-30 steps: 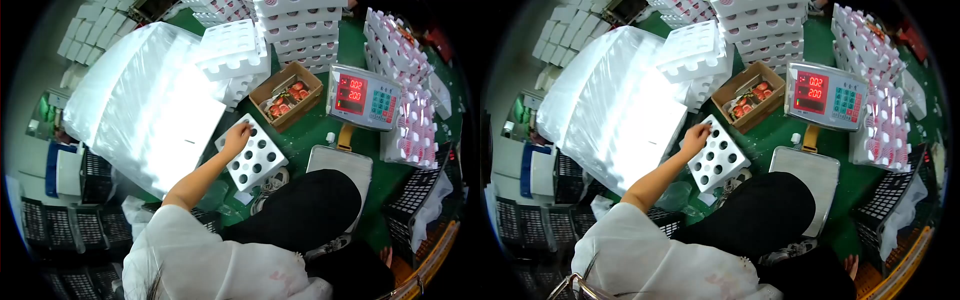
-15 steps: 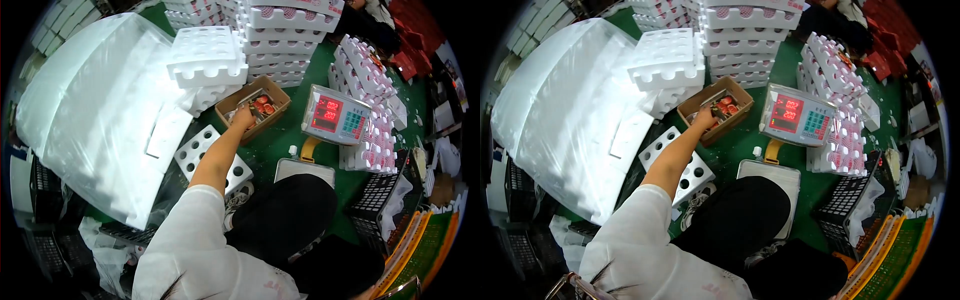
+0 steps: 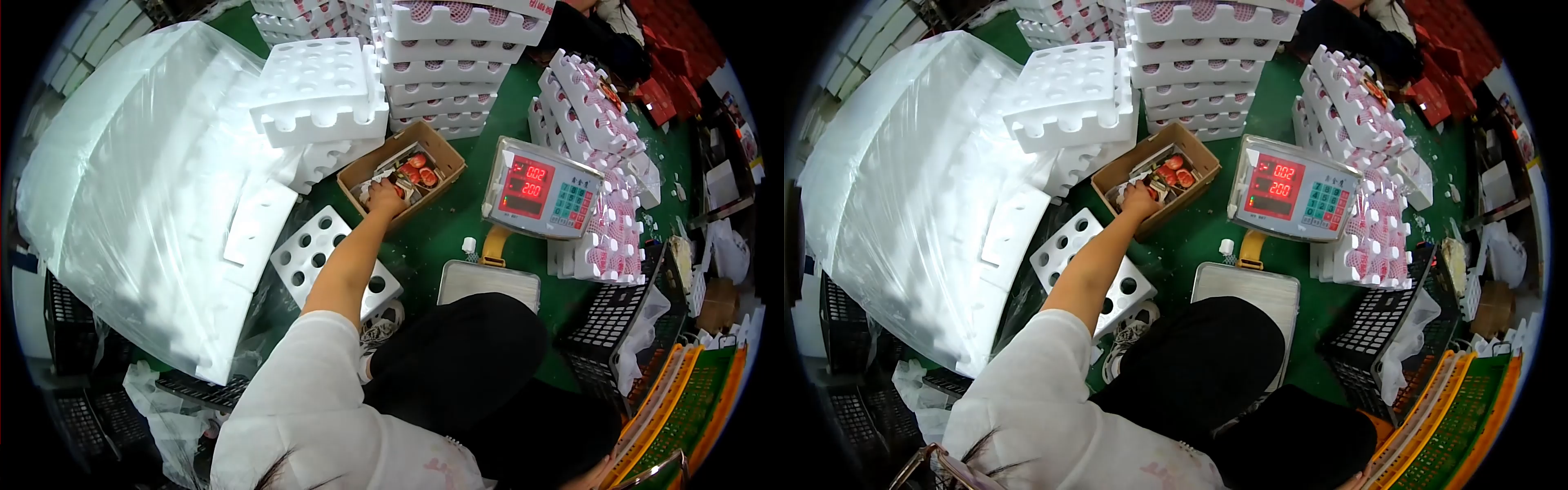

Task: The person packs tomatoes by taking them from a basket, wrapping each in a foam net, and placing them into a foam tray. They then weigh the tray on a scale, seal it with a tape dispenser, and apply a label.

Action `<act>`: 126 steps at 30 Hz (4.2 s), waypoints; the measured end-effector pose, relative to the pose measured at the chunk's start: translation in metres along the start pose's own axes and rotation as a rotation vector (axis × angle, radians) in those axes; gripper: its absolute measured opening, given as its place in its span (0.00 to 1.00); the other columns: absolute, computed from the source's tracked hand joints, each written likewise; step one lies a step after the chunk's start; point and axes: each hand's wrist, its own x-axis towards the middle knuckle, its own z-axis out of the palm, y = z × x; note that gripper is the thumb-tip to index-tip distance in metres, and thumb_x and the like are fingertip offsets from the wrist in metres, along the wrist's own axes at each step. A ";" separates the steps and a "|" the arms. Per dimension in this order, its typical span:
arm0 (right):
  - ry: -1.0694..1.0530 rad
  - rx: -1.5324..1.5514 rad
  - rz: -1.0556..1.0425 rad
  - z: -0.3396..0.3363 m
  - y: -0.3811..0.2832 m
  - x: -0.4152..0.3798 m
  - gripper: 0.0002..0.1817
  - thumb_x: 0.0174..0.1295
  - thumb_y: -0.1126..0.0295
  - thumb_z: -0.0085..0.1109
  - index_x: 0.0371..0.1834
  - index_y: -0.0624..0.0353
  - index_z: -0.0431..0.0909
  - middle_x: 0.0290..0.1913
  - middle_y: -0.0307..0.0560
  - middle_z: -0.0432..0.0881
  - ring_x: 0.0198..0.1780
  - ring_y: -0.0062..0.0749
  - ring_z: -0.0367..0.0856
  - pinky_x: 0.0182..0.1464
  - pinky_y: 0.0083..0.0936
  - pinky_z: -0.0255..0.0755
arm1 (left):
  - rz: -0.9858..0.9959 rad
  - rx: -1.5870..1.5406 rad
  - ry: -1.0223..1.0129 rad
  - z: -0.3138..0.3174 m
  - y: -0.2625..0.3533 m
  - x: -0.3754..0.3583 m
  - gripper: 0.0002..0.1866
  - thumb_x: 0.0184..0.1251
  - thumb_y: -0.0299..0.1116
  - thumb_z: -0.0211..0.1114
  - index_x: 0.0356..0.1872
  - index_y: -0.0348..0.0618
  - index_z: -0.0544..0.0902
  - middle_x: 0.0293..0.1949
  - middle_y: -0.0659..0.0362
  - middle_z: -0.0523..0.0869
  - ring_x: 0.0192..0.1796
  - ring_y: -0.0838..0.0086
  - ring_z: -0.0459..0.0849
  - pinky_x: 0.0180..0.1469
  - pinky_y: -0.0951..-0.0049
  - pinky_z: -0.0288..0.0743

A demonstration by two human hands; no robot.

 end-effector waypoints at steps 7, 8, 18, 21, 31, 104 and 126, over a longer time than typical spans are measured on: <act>-0.012 -0.021 -0.072 -0.006 -0.013 0.002 0.21 0.70 0.70 0.45 0.62 0.70 0.74 0.61 0.60 0.78 0.64 0.50 0.74 0.71 0.38 0.59 | 0.423 -0.531 0.506 -0.041 0.010 -0.045 0.46 0.49 0.42 0.78 0.69 0.40 0.63 0.61 0.48 0.75 0.64 0.57 0.75 0.66 0.55 0.69; -0.028 -0.029 -0.090 -0.007 -0.018 0.004 0.21 0.70 0.71 0.45 0.62 0.70 0.74 0.61 0.60 0.78 0.64 0.51 0.74 0.71 0.38 0.59 | 0.539 -0.597 0.638 -0.051 0.013 -0.060 0.44 0.51 0.39 0.77 0.68 0.39 0.65 0.59 0.51 0.77 0.62 0.60 0.78 0.65 0.59 0.71; -0.770 0.392 -0.858 0.073 -0.176 0.069 0.09 0.60 0.83 0.60 0.43 0.67 0.84 0.43 0.50 0.84 0.41 0.34 0.83 0.48 0.24 0.76 | 1.086 -1.116 -0.359 -0.164 0.118 -0.287 0.49 0.54 0.39 0.74 0.75 0.37 0.56 0.65 0.53 0.69 0.65 0.70 0.70 0.67 0.69 0.64; -1.225 0.715 -0.454 0.111 -0.230 0.063 0.17 0.63 0.77 0.63 0.55 0.66 0.79 0.51 0.46 0.83 0.48 0.29 0.82 0.52 0.24 0.76 | 1.354 -0.818 -0.158 -0.195 0.145 -0.333 0.54 0.49 0.37 0.75 0.77 0.36 0.53 0.66 0.47 0.65 0.69 0.59 0.65 0.72 0.64 0.58; -1.727 1.048 0.134 0.142 -0.182 0.071 0.29 0.72 0.50 0.54 0.65 0.62 0.72 0.59 0.43 0.80 0.55 0.29 0.80 0.52 0.28 0.75 | 1.339 -0.617 0.079 -0.175 0.154 -0.387 0.59 0.45 0.29 0.75 0.79 0.38 0.46 0.69 0.47 0.64 0.71 0.57 0.65 0.74 0.58 0.56; -1.139 0.543 -0.728 0.161 -0.159 0.073 0.18 0.70 0.62 0.59 0.54 0.65 0.81 0.44 0.48 0.85 0.45 0.30 0.83 0.51 0.28 0.75 | 0.398 -1.747 -0.999 -0.145 0.160 -0.367 0.36 0.72 0.65 0.52 0.66 0.45 0.73 0.60 0.52 0.81 0.62 0.62 0.79 0.65 0.53 0.73; -0.323 -0.458 -0.962 0.320 0.029 0.297 0.22 0.61 0.66 0.59 0.59 0.60 0.77 0.55 0.60 0.78 0.58 0.56 0.75 0.61 0.44 0.70 | 0.052 -1.414 0.247 -0.061 -0.030 -0.199 0.19 0.67 0.45 0.68 0.50 0.52 0.69 0.39 0.64 0.74 0.42 0.74 0.75 0.44 0.71 0.73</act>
